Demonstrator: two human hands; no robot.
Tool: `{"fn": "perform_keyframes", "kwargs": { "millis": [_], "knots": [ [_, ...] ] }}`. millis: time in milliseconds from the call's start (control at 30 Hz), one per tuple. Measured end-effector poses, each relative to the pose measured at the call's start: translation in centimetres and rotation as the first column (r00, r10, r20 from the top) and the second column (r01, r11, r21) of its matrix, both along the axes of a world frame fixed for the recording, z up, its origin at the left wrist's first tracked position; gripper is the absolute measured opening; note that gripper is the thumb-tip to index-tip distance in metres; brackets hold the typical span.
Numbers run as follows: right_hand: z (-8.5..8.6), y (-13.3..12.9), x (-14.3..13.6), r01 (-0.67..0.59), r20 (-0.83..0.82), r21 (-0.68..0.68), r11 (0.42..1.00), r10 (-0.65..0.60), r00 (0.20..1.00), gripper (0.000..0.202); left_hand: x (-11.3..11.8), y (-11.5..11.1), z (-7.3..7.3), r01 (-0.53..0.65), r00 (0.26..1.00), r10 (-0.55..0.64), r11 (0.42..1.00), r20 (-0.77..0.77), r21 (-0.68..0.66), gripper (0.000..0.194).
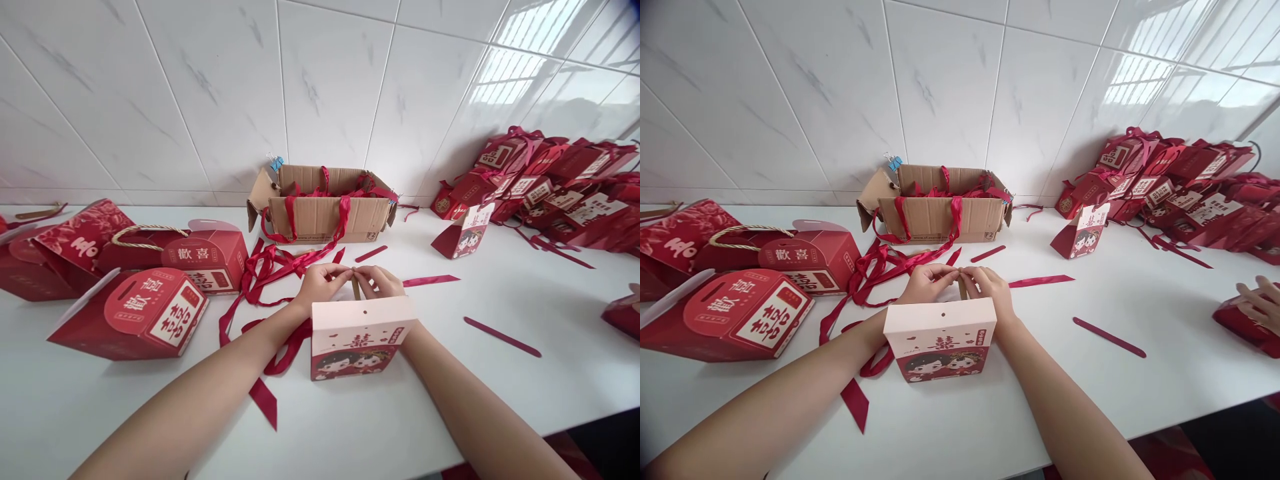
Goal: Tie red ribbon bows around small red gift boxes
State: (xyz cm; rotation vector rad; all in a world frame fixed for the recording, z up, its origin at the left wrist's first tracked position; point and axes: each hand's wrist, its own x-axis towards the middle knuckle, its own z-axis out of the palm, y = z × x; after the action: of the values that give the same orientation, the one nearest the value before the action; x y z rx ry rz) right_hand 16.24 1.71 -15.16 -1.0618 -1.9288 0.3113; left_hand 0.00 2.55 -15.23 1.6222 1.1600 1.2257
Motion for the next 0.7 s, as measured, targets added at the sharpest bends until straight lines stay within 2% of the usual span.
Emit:
{"fn": "perform_keyframes", "kwargs": {
  "millis": [100,333,500,700],
  "knots": [
    [0.01,-0.08,-0.15,0.017,0.02,-0.025,1.0,-0.017,1.0,0.017,0.14,-0.37,0.19,-0.009,1.0,0.01,0.999,-0.024,0.041,0.024],
    [0.39,-0.04,-0.07,-0.021,0.071,-0.076,0.997,0.027,0.997,0.016,0.25,-0.55,-0.01,0.027,0.999,-0.026,0.999,-0.024,0.034,0.023],
    [0.56,-0.4,-0.35,0.084,0.052,-0.147,0.986,-0.077,0.996,0.015,0.26,-0.41,-0.27,0.037,0.999,-0.037,0.999,-0.022,-0.005,0.026],
    [-0.09,-0.3,-0.88,0.17,-0.002,-0.147,0.974,-0.172,0.985,0.011,0.57,-0.38,-0.13,0.064,0.997,-0.066,0.996,-0.028,-0.059,0.03]
  ]
}}
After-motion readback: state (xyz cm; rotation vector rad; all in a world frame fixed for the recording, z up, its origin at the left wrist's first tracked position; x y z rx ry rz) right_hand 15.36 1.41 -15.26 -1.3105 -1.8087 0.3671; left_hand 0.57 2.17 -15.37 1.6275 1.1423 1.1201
